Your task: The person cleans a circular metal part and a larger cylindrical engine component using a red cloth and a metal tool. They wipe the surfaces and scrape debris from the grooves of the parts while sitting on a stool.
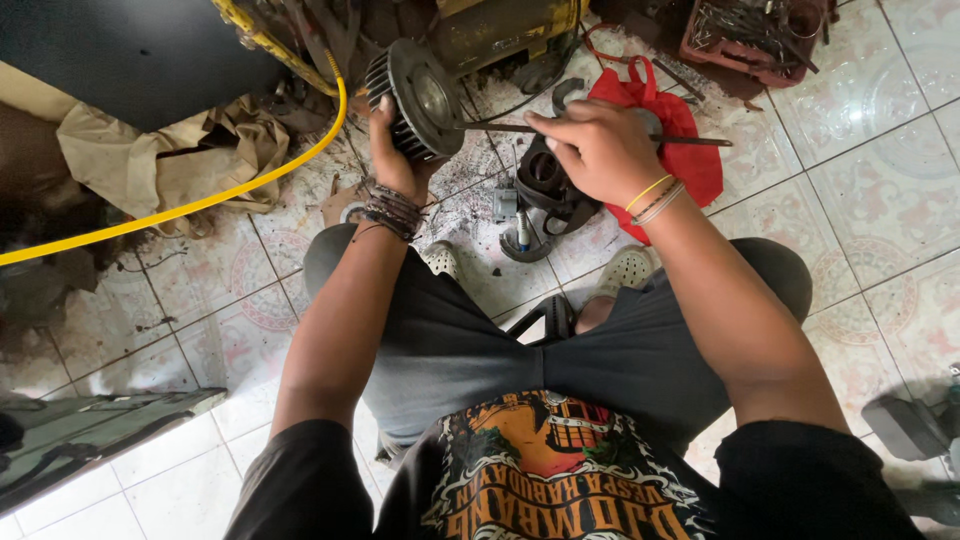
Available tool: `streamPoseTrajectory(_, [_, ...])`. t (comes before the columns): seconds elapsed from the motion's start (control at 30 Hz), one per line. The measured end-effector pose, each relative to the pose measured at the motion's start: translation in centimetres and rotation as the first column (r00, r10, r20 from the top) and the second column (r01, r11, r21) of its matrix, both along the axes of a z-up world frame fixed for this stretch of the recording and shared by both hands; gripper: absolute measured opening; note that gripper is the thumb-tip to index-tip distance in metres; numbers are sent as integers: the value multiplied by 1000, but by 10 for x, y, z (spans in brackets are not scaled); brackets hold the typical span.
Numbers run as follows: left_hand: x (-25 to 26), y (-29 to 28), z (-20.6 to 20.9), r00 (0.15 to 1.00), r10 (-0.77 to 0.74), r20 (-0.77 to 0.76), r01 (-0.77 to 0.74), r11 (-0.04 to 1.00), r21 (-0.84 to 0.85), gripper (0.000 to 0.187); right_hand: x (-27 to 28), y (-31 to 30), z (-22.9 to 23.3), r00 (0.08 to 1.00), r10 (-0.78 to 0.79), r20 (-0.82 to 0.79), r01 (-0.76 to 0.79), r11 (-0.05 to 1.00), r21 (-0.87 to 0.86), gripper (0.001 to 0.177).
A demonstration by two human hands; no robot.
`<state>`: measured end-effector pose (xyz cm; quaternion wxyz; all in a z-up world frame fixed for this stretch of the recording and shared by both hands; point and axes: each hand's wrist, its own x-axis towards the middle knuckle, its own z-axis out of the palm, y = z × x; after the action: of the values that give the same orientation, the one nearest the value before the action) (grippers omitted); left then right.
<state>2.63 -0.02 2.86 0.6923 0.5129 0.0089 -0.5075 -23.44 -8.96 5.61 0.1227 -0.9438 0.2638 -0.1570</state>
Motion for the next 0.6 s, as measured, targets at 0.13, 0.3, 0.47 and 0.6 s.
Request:
streamPoseTrajectory(0.13, [-1, 1, -7, 998, -59, 31, 61, 997, -52, 77, 11, 8, -7, 997, 79, 28, -81, 992, 94, 40])
streamPoseTrajectory(0.3, [1, 0, -16, 999, -53, 14, 54, 995, -81, 74, -2, -10, -9, 988, 43, -151, -31, 996, 79, 37])
streamPoseTrajectory(0.47, [-6, -1, -18, 966, -234, 109, 239, 970, -39, 76, 0, -14, -10, 966, 65, 250, -62, 998, -22, 41])
streamPoseTrajectory(0.6, [-7, -2, -30, 894, -419, 159, 431, 901, -52, 93, -6, -35, -20, 996, -91, 16, 92, 990, -105, 39])
